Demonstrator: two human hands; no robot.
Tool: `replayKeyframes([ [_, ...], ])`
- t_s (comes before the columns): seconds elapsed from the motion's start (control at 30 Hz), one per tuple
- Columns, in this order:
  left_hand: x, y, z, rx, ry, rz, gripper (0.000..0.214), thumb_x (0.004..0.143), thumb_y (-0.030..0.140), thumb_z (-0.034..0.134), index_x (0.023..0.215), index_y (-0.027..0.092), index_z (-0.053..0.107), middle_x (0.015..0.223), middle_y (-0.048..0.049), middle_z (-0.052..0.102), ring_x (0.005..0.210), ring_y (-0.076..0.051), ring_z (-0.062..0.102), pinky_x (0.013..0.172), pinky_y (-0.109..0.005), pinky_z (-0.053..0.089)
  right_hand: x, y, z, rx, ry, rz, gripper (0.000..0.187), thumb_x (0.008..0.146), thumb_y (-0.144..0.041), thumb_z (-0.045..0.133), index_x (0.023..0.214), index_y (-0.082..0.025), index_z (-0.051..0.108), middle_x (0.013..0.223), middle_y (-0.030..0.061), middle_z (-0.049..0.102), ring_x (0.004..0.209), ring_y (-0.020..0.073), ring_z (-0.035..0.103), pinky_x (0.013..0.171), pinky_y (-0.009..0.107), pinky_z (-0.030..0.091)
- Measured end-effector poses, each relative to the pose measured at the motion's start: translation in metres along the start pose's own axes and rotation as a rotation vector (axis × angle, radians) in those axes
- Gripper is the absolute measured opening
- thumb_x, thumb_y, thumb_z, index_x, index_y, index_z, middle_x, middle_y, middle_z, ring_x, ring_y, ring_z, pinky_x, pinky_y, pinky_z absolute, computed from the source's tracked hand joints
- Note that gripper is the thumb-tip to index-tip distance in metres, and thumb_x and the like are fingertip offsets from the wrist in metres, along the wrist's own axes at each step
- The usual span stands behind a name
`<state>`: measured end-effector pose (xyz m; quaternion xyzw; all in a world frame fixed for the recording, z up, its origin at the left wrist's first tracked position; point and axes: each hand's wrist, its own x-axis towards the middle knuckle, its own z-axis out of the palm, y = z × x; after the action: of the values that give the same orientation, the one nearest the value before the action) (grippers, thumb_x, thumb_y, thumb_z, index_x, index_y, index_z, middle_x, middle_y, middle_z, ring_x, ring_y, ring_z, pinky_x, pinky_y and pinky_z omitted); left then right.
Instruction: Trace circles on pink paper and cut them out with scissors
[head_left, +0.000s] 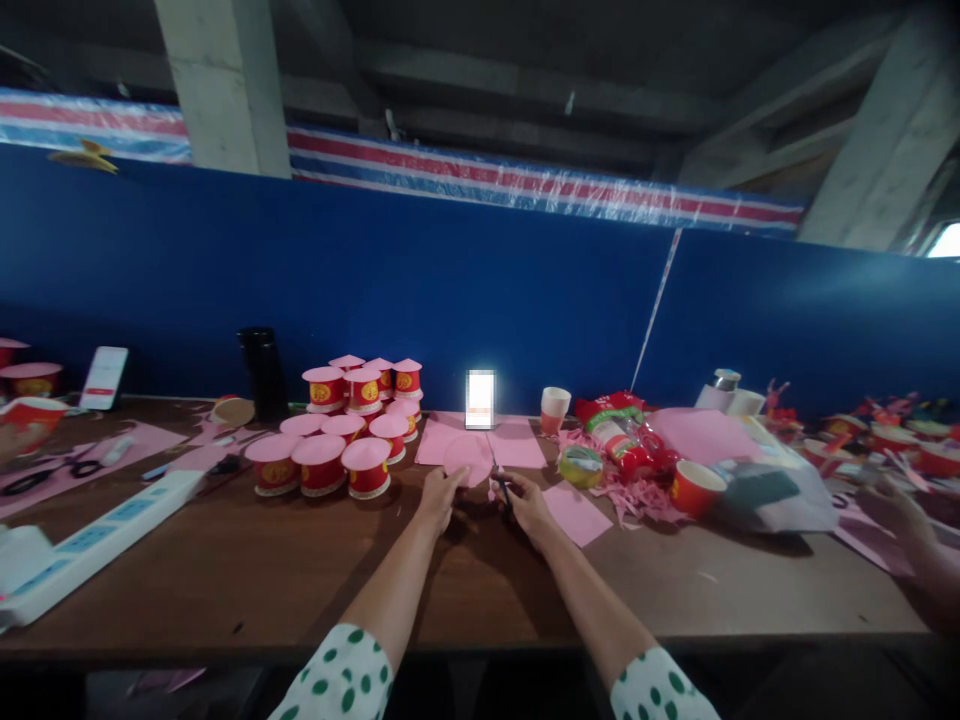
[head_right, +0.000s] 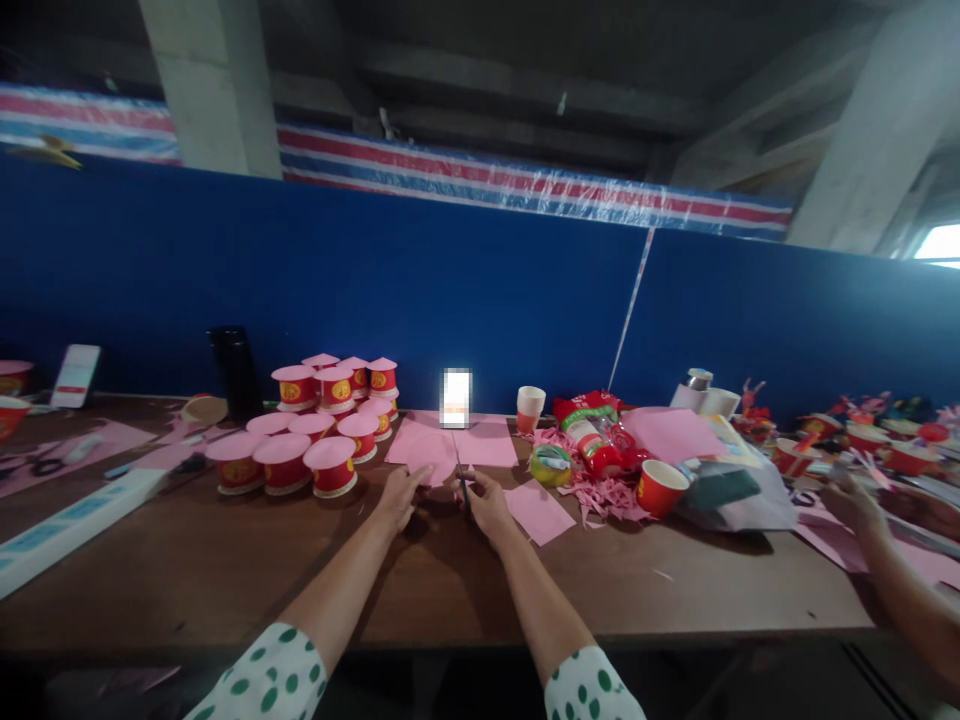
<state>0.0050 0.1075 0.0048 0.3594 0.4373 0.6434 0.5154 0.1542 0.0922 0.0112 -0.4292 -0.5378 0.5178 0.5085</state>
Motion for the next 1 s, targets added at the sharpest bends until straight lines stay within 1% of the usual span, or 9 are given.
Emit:
replayKeyframes([
  [0.2,0.0005,-0.0005,-0.0003,0.0,0.0,0.005,0.032,0.051,0.035,0.073,0.06,0.011,0.055,0.045,0.0019,0.05,0.038,-0.008,0.043,0.039,-0.021,0.034,-0.0004,-0.0004,-0.0001,-0.012,0.001,-0.006,0.042,0.058,-0.043,0.068,0.089,-0.014,0.065,0.048,-0.0041,0.052,0.039,0.0062,0.04,0.036,0.018,0.025],
  [0.4,0.0017,-0.0028,-0.0008,-0.025,-0.002,0.012,0.033,0.051,0.036,0.073,0.062,0.01,0.056,0.046,0.0017,0.051,0.04,-0.008,0.044,0.041,-0.022,0.035,0.0018,0.0032,-0.0009,0.004,-0.012,0.01,0.042,0.059,-0.041,0.068,0.091,-0.014,0.064,0.051,-0.0035,0.053,0.04,0.0061,0.041,0.035,0.017,0.024],
  [0.63,0.004,-0.0055,-0.003,-0.036,0.003,0.026,0.03,0.052,0.034,0.073,0.062,0.011,0.056,0.047,0.0022,0.052,0.04,-0.008,0.044,0.04,-0.02,0.033,0.0037,0.0077,-0.0015,0.038,-0.026,-0.012,0.042,0.059,-0.04,0.069,0.091,-0.013,0.063,0.053,-0.0028,0.055,0.039,0.0055,0.041,0.035,0.018,0.025],
  [0.87,0.0071,-0.0084,-0.0037,0.0,0.038,0.015,0.032,0.05,0.035,0.074,0.058,0.011,0.053,0.045,0.0024,0.051,0.04,-0.008,0.044,0.04,-0.02,0.032,0.0017,0.0038,-0.0009,0.033,-0.021,-0.001,0.041,0.059,-0.039,0.069,0.09,-0.013,0.063,0.053,-0.0034,0.054,0.042,0.0063,0.043,0.036,0.017,0.027],
  [1.0,0.0066,-0.0072,-0.003,-0.002,0.021,0.007,0.032,0.05,0.034,0.074,0.059,0.011,0.054,0.046,0.0026,0.051,0.041,-0.008,0.045,0.041,-0.02,0.033,0.0018,0.0024,-0.0011,0.015,-0.028,-0.01,0.041,0.06,-0.04,0.068,0.09,-0.013,0.063,0.053,-0.003,0.054,0.042,0.0066,0.043,0.036,0.017,0.025],
])
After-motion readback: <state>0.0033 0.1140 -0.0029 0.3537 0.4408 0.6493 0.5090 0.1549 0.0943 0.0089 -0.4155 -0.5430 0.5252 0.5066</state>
